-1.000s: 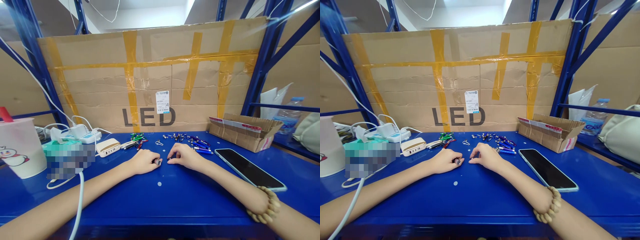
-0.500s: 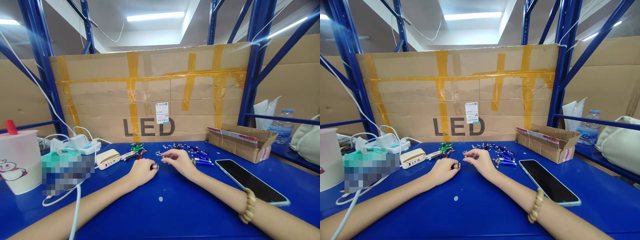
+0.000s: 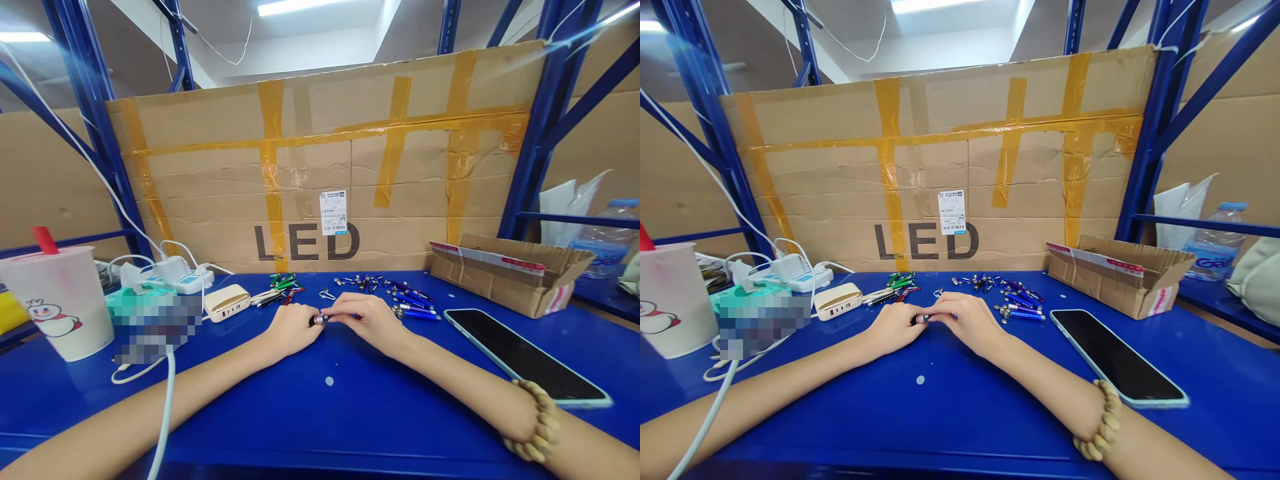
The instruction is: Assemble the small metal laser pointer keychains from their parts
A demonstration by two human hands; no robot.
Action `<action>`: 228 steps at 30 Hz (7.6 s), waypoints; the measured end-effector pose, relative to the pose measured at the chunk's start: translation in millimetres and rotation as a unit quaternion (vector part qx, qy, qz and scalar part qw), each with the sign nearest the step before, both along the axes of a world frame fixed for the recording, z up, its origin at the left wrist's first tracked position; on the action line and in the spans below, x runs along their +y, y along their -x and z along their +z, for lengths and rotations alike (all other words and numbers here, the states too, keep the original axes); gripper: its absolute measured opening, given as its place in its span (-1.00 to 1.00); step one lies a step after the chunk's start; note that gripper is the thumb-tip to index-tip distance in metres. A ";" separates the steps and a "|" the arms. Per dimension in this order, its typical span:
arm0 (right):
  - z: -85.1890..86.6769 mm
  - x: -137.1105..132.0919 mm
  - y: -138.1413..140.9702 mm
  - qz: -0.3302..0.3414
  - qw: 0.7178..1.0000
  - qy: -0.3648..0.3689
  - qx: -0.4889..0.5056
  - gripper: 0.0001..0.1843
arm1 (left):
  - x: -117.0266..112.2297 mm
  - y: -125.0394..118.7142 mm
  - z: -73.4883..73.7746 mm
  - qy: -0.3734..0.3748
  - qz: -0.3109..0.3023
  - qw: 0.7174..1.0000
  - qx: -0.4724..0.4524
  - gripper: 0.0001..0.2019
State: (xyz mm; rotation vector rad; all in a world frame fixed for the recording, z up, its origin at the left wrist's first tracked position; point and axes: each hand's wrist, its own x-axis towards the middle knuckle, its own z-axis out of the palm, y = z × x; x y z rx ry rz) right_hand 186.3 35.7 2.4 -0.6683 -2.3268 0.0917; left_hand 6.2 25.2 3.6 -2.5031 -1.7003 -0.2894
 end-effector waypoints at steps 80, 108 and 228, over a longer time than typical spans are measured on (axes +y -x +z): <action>4.8 -13.0 1.5 -0.122 0.979 0.136 -0.090 -0.59 | -4.9 0.0 1.0 -0.002 -0.040 0.998 -0.041 -0.87; 11.6 -15.8 -2.8 -0.063 0.995 0.060 -0.058 -0.70 | -1.2 6.1 -5.1 -0.102 -0.121 0.974 -0.161 -0.80; 6.1 -1.9 -7.1 -0.090 0.989 0.115 -0.033 -0.72 | -4.7 4.3 2.5 -0.036 -0.135 0.989 0.048 -0.65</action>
